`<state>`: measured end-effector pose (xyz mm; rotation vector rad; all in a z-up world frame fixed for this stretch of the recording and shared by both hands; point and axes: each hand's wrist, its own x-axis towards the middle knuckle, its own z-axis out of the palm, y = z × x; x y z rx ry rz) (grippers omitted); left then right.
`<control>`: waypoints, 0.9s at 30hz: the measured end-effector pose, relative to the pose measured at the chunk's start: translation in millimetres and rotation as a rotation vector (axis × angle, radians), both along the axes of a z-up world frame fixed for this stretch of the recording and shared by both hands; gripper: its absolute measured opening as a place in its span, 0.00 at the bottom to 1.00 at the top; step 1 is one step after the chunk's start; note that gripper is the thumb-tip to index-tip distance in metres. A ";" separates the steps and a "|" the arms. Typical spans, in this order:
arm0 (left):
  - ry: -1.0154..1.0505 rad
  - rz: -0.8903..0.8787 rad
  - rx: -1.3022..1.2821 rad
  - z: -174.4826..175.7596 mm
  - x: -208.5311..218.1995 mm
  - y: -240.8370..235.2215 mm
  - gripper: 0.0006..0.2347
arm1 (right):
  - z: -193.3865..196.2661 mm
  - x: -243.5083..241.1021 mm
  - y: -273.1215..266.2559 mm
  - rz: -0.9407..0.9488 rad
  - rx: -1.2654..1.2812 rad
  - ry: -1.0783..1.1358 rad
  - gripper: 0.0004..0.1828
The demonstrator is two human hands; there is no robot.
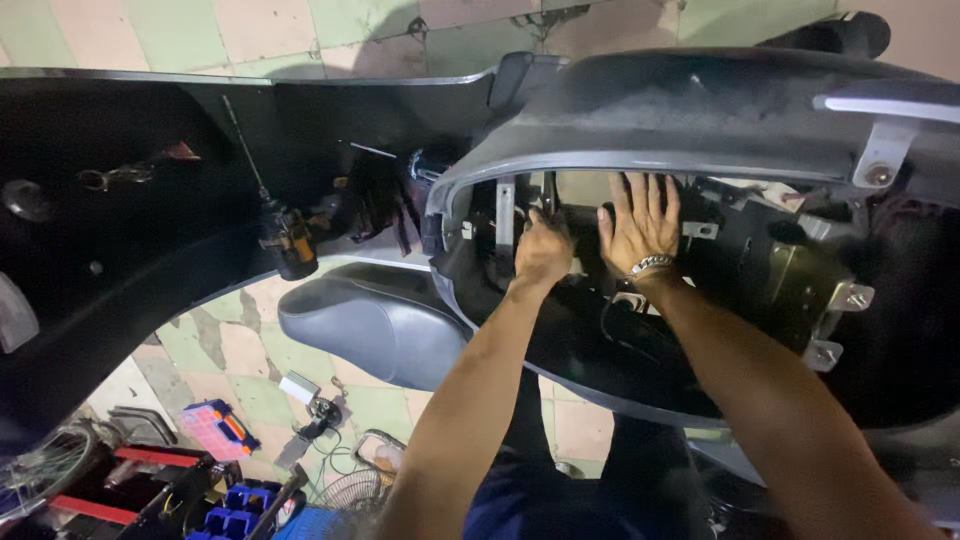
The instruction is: The person works on the internal components of a scooter's rear body panel, using both hands to manipulate wires and mechanical parts within the exposed chassis. The camera shakes significantly as the person reaches into the compartment to adjust the assembly.
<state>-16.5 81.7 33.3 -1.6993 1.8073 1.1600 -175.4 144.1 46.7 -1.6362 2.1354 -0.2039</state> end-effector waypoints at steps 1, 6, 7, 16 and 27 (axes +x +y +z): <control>-0.033 0.155 0.078 -1.1 -2.9 -6.7 0.23 | -4.5 1.5 -1.8 0.011 0.021 0.032 0.33; -0.206 0.382 0.143 -8.7 -20.1 -22.7 0.24 | -5.0 2.7 -3.3 0.039 0.066 0.122 0.35; -0.161 0.371 0.117 0.0 -7.9 -20.1 0.28 | 0.0 3.3 -5.6 0.032 0.055 0.101 0.36; -0.038 0.667 -0.140 11.4 -9.3 7.0 0.32 | 24.3 2.0 -9.5 -0.006 -0.061 -0.002 0.34; -0.168 0.720 -0.031 -65.8 13.2 30.2 0.38 | 14.7 -2.6 -16.2 -0.006 0.127 0.038 0.33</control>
